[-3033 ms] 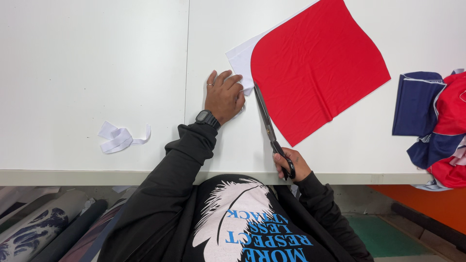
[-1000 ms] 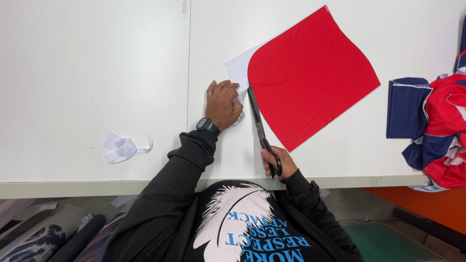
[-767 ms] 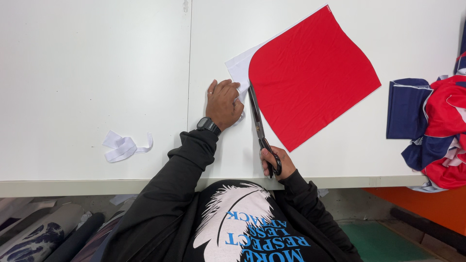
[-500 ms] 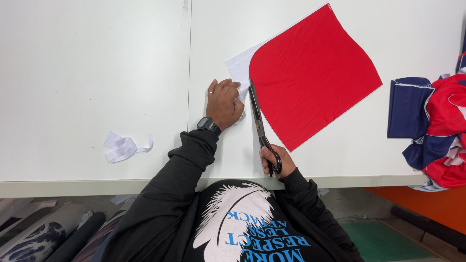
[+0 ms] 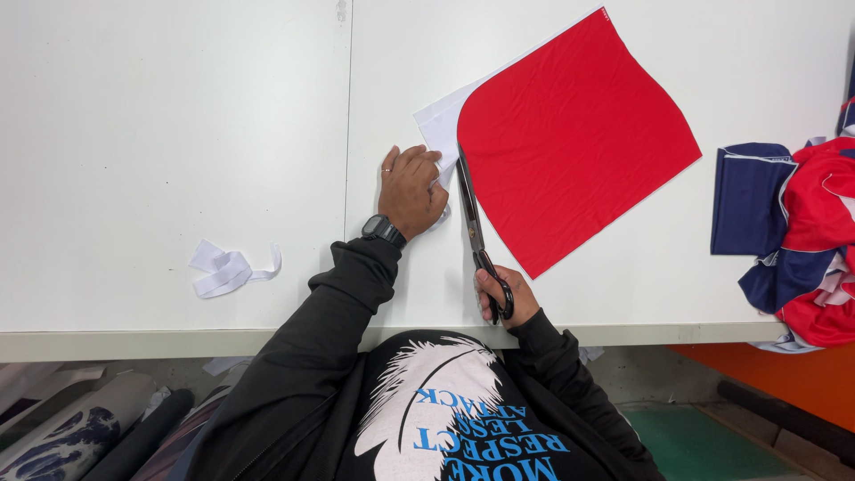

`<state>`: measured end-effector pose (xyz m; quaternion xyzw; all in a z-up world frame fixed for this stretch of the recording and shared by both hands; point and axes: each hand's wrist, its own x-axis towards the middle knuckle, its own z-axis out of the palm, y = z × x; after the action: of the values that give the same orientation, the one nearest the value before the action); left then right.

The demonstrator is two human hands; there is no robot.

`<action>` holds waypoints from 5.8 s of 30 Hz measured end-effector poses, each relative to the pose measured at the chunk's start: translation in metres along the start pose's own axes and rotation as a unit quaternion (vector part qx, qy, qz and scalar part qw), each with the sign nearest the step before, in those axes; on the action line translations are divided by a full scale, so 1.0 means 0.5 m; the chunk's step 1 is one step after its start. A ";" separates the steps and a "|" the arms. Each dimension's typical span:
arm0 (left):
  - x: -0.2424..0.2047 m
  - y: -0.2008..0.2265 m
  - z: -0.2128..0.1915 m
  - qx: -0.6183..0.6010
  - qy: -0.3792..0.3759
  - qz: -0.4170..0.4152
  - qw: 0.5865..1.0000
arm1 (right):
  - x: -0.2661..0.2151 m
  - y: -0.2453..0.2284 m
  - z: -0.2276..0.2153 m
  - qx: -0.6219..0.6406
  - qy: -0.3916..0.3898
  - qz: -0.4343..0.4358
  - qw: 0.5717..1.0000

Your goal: The person uses shears to cut a red fabric piece along a white paper pattern on a white table. After cutting, the person folds the red fabric and places it on a pile of other garments. The person then picks up a red, white, and blue garment and lays it flat on the table.

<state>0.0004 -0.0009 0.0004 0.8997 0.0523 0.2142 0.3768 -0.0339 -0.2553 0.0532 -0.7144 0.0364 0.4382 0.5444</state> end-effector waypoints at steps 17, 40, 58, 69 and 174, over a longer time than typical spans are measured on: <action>0.086 -0.053 -0.063 0.079 -0.002 -0.080 0.994 | -0.129 0.035 -0.061 -0.337 0.201 -0.237 0.889; -0.081 0.105 -0.022 0.181 -0.078 0.100 0.975 | -0.133 0.092 -0.275 -0.480 0.320 -0.238 0.781; -0.047 0.056 0.003 0.119 -0.039 0.120 0.985 | -0.135 0.141 -0.114 -0.075 -0.018 0.039 0.996; -0.045 0.058 -0.003 0.099 -0.034 0.104 0.989 | -0.098 0.088 -0.106 -0.104 0.003 0.035 0.994; -0.026 0.012 -0.015 -0.040 -0.015 0.035 0.998 | -0.046 0.059 0.094 0.046 0.094 0.038 0.994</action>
<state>-0.0147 -0.0038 0.0048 0.8882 0.0066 0.2154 0.4058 -0.0909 -0.2388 0.0454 -0.7250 0.1348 0.3873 0.5534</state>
